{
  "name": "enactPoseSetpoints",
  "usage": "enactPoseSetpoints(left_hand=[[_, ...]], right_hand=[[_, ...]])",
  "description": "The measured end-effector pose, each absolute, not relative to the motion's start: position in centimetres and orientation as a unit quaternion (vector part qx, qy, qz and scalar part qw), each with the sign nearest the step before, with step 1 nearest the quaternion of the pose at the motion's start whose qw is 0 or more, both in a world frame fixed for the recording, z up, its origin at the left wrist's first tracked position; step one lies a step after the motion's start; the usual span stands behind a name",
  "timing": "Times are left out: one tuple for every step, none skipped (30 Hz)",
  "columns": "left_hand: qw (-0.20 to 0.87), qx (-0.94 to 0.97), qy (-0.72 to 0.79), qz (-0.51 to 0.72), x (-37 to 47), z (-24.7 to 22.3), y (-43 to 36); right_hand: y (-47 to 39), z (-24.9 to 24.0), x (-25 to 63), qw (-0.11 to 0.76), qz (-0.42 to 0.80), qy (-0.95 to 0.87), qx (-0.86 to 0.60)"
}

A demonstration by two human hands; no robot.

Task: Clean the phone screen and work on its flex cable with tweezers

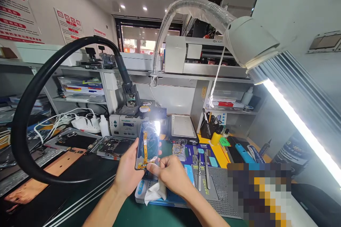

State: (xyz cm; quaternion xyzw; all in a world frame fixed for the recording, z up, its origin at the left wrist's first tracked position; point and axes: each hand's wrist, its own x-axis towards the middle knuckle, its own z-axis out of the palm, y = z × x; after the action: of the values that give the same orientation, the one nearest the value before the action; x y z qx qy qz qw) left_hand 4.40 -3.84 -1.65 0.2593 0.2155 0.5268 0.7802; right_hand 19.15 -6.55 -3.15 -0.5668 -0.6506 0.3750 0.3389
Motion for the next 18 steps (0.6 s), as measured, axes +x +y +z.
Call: enactPoseSetpoints(left_hand=[[0.779, 0.259, 0.216, 0.528, 4.4, -1.7, -3.8], [0.779, 0.259, 0.217, 0.528, 4.4, -1.7, -3.8], [0.779, 0.259, 0.216, 0.529, 4.4, -1.7, -3.8], [0.778, 0.259, 0.216, 0.53, 4.4, -1.6, -3.9], [0.778, 0.258, 0.216, 0.53, 4.4, -1.6, -3.9], [0.779, 0.257, 0.215, 0.53, 4.4, -1.6, -4.0], [0.779, 0.257, 0.214, 0.531, 4.4, -1.5, -4.1], [0.779, 0.257, 0.213, 0.531, 4.4, -1.4, -4.2], [0.779, 0.257, 0.211, 0.532, 4.4, -1.3, -4.2], [0.779, 0.258, 0.21, 0.532, 4.5, -1.2, -4.3], [0.779, 0.259, 0.208, 0.532, 4.5, -1.2, -4.3], [0.779, 0.26, 0.208, 0.531, 4.5, -1.1, -4.3], [0.779, 0.261, 0.209, 0.53, 4.5, -1.0, -4.4], [0.779, 0.262, 0.211, 0.529, 4.5, -1.0, -4.4], [0.779, 0.263, 0.213, 0.528, 4.5, -1.0, -4.4], [0.78, 0.264, 0.214, 0.525, 4.4, -0.9, -4.4], [0.782, 0.265, 0.213, 0.523, 4.4, -1.0, -4.3], [0.784, 0.265, 0.211, 0.52, 4.4, -1.0, -4.3]], right_hand=[[-6.5, -3.2, 19.2, 0.34, 0.376, -0.65, -0.566], [-6.5, -3.2, 19.2, 0.341, 0.376, -0.649, -0.566], [-6.4, -3.3, 19.2, 0.343, 0.377, -0.648, -0.566], [-6.4, -3.4, 19.3, 0.346, 0.379, -0.647, -0.565], [-6.4, -3.5, 19.3, 0.348, 0.381, -0.645, -0.563], [-6.3, -3.5, 19.4, 0.351, 0.385, -0.644, -0.56], [-6.4, -3.5, 19.5, 0.352, 0.392, -0.644, -0.555], [-6.4, -3.4, 19.6, 0.353, 0.4, -0.645, -0.547], [-6.5, -3.3, 19.8, 0.353, 0.412, -0.647, -0.537], [-6.6, -3.1, 19.9, 0.351, 0.425, -0.649, -0.525], [-6.6, -2.8, 20.2, 0.349, 0.44, -0.65, -0.512], [-6.7, -2.5, 20.4, 0.347, 0.455, -0.65, -0.5], [-6.8, -2.3, 20.6, 0.346, 0.469, -0.648, -0.489], [-6.9, -2.0, 20.9, 0.348, 0.483, -0.644, -0.48], [-6.9, -1.7, 21.1, 0.355, 0.494, -0.638, -0.473], [-6.8, -1.5, 21.3, 0.366, 0.502, -0.629, -0.467], [-6.7, -1.3, 21.5, 0.38, 0.508, -0.62, -0.462], [-6.7, -1.2, 21.7, 0.396, 0.511, -0.61, -0.459]])
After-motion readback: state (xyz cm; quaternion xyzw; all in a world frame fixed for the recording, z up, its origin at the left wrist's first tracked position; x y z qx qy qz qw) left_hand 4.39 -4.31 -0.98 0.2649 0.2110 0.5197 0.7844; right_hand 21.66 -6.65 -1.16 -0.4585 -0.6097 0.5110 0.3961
